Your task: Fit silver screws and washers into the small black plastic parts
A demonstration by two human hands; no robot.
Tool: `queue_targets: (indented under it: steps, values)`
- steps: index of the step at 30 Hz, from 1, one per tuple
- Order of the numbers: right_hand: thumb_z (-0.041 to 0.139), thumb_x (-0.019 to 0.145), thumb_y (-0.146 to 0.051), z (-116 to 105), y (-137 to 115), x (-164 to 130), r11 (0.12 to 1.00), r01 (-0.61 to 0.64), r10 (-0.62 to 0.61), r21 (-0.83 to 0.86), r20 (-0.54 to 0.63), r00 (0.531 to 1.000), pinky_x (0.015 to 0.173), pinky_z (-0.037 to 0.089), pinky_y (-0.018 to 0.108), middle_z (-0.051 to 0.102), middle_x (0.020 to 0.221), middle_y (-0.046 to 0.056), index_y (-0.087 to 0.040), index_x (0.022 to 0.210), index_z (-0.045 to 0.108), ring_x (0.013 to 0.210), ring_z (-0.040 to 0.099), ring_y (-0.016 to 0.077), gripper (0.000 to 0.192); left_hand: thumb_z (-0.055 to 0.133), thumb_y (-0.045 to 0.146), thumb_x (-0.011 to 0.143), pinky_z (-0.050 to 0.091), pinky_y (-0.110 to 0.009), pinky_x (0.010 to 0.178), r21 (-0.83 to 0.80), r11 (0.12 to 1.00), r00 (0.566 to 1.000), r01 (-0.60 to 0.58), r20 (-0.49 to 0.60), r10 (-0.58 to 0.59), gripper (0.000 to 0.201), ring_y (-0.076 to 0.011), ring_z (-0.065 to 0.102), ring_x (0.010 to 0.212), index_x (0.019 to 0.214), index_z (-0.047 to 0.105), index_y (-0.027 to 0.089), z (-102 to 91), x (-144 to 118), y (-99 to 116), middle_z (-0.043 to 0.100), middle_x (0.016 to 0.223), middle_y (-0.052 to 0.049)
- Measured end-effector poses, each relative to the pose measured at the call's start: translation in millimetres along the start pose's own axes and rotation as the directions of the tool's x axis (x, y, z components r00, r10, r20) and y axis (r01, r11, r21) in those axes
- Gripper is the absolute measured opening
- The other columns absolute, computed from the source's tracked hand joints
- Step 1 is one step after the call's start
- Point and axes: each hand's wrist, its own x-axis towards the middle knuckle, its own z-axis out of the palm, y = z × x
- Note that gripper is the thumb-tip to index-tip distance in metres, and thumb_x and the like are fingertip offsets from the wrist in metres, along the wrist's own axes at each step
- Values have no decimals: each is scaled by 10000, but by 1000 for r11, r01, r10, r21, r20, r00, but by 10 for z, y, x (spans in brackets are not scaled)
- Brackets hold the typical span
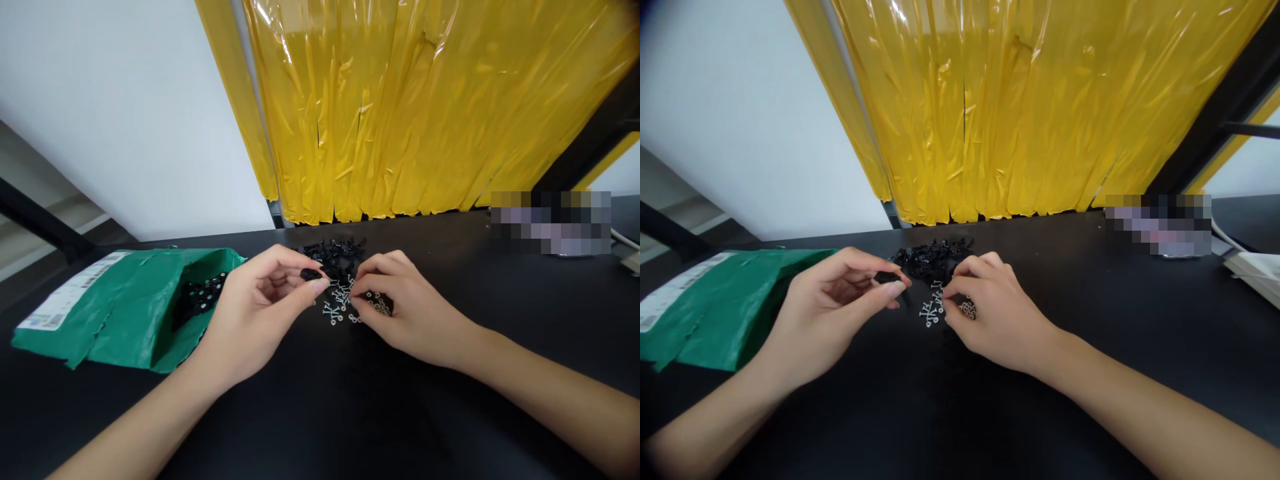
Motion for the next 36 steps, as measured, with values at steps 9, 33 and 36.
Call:
queue_targets:
  steps: [9,33,36]
  values:
    - [597,950,-211,101,-54,47,995,-52,64,-86,144,988,1001,358,541,603,1173,76,-259,948,729,1207,458,303,141,764,344,903,518,-245,689,99,991,992,88,84,-97,321,-133,641,725,1210,728,258,27,3,-30,732,809,26]
    - [513,1021,-199,98,-63,66,990,-144,142,9,94,985,1017,370,512,666,1164,43,-236,979,638,1215,513,273,138,806,266,838,446,-157,574,-34,971,965,237,127,-231,216,-62,559,594,1026,722,203,90,8,-10,703,685,54]
    - [596,993,-248,30,-60,86,958,-223,215,182,65,974,943,442,442,726,1007,-3,-272,951,705,1026,617,222,120,819,264,826,430,-155,558,-83,959,958,271,120,-260,323,-62,544,584,1113,681,212,82,10,-36,678,660,71]
